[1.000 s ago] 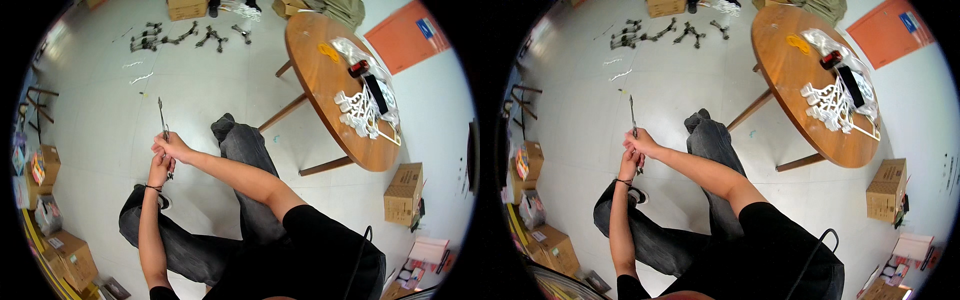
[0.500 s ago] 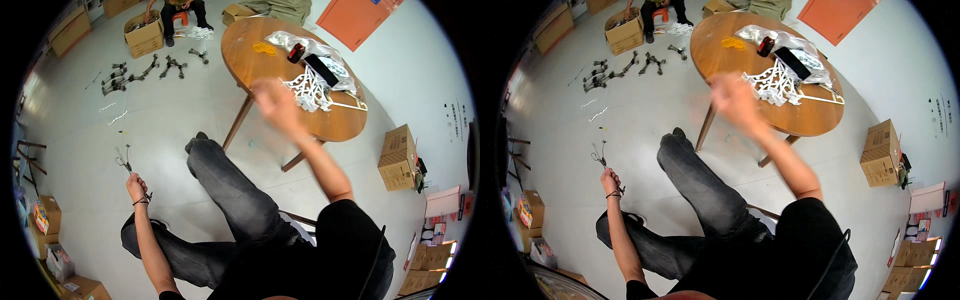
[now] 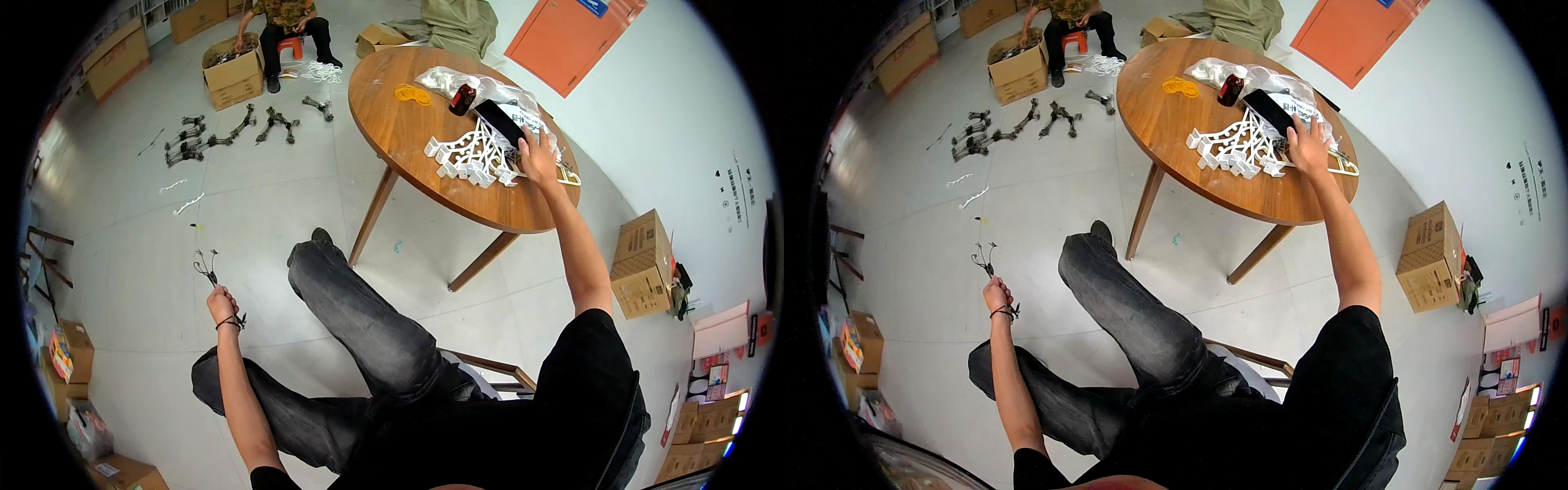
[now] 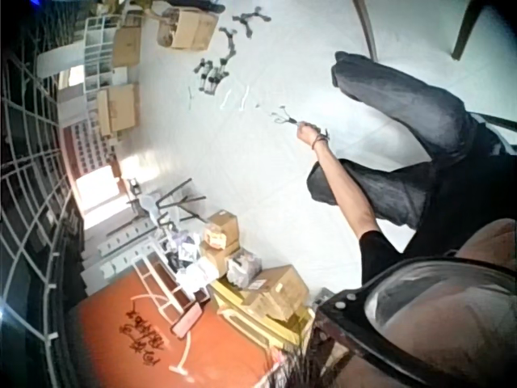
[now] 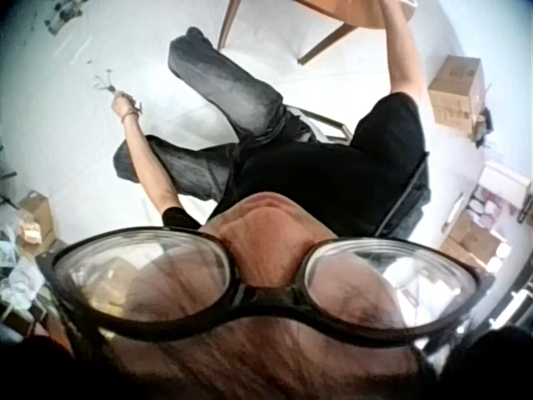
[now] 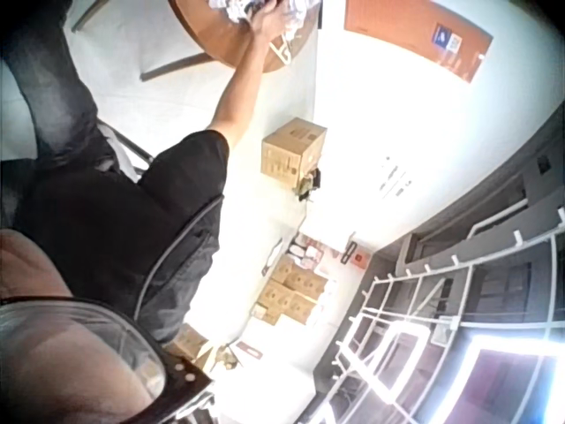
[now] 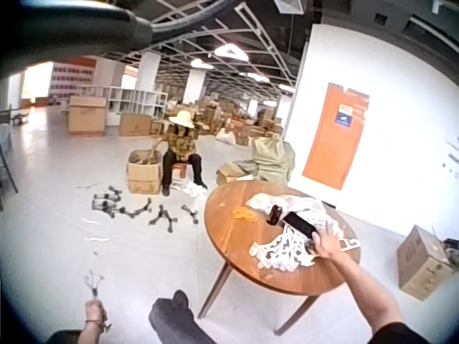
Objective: The person sits on a chair and then on the floor, assembling small metal hooks by hand. They pick up individual hooks from the floor and a cardboard box, attach them to a central bundle, and place the assembled groups onto a nearby table.
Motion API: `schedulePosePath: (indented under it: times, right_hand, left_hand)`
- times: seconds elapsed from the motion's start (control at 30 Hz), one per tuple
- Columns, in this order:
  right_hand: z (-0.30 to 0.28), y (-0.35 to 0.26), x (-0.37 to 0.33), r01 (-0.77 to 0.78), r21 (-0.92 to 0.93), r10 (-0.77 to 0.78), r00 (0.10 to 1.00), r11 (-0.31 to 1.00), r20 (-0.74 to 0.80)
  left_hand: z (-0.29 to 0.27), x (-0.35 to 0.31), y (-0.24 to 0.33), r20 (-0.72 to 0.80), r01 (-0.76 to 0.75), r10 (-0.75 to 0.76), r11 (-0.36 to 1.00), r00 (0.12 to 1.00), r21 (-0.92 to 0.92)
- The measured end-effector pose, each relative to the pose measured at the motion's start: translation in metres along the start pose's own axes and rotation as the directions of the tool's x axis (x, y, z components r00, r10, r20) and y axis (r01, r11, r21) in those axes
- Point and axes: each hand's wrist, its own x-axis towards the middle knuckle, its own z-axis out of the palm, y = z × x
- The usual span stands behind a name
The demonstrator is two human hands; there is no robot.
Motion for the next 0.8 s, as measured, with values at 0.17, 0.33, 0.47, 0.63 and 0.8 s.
schedulePosePath:
  times: [0.17, 0.33, 0.47, 0.63, 0.8]
  right_hand:
    - [-0.002, 0.027, -0.008, 0.034, -0.016, -0.037, 0.978, 0.999, -0.208]
    - [-0.005, 0.063, -0.040, -0.004, -0.063, -0.020, 0.924, 0.998, -0.381]
    - [0.001, 0.077, -0.054, -0.081, -0.048, 0.059, 0.936, 0.996, -0.346]
    - [0.003, 0.073, -0.051, -0.040, 0.029, 0.048, 0.924, 0.999, -0.379]
    - [0.003, 0.072, -0.051, -0.053, 0.096, 0.086, 0.921, 0.994, -0.380]
  left_hand:
    - [-0.010, -0.003, -0.001, -0.015, 0.013, -0.013, 0.998, 1.000, -0.055]
    - [-0.027, -0.010, 0.005, -0.020, 0.001, -0.004, 0.994, 1.000, -0.112]
    - [-0.026, -0.016, 0.006, 0.004, 0.046, -0.046, 0.997, 0.999, -0.069]
    - [-0.034, -0.002, -0.010, -0.032, 0.014, -0.015, 0.999, 0.999, -0.034]
    - [-0.029, 0.009, -0.016, -0.017, -0.004, 0.004, 1.000, 1.000, -0.028]
